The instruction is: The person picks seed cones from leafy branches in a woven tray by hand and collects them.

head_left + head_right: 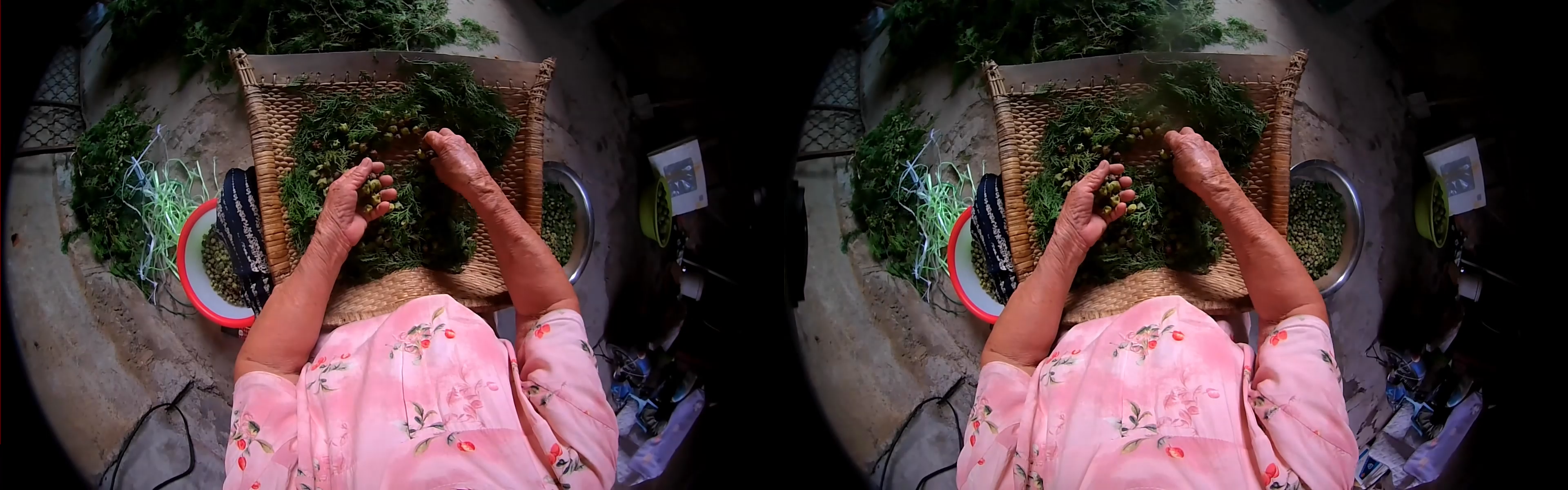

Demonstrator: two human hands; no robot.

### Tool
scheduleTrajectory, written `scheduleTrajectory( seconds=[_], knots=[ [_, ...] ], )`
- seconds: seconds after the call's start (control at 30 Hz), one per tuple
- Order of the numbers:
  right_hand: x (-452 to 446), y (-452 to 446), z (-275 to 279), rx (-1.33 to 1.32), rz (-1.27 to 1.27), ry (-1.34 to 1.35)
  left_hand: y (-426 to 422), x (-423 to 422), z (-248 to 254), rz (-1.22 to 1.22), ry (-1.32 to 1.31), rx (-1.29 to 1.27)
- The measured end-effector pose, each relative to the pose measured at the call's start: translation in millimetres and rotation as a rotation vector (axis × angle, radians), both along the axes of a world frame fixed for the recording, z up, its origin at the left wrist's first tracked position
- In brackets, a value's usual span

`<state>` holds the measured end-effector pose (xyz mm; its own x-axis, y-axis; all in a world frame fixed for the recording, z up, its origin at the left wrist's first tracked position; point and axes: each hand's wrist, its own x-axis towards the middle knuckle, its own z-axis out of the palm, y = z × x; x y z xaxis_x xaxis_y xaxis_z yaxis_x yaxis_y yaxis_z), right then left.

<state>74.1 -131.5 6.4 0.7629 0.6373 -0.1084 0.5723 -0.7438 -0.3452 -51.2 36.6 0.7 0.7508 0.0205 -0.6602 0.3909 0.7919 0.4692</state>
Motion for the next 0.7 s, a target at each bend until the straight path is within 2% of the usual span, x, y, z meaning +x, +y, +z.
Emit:
scheduleTrajectory(
  seconds=[0.3, 0.37, 0.4, 0.47, 0.53, 0.6, 0.63, 0.67, 0.7],
  knots=[
    [-1, 3, -6, 0.017, -0.028, -0.048, 0, -1, -3, 0.005, -0.017, 0.0],
    [-1, 4, -6, 0.167, -0.063, -0.168, 0, 0, -3, 0.006, -0.018, 0.001],
    [-1, 6, -1, 0.168, -0.06, -0.167, 1, 0, -4, 0.007, -0.023, -0.001],
    [-1, 8, 16, 0.425, -0.034, -0.109, 0, -1, -5, 0.009, -0.024, -0.004],
    [-4, 11, 29, 0.457, 0.036, -0.092, -1, 0, -4, 0.02, -0.023, -0.019],
    [-12, 16, 45, 0.628, 0.02, 0.773, -1, 2, -3, 0.028, -0.033, -0.053],
    [-13, 18, 47, 0.693, -0.007, 0.894, -1, 2, -3, 0.038, -0.042, -0.087],
    [-12, 18, 43, 0.694, -0.007, 0.897, -1, 2, -2, 0.039, -0.039, -0.085],
    [-8, 17, 33, 0.632, 0.04, 0.589, -1, 1, 0, 0.036, -0.032, -0.08]
  ],
)
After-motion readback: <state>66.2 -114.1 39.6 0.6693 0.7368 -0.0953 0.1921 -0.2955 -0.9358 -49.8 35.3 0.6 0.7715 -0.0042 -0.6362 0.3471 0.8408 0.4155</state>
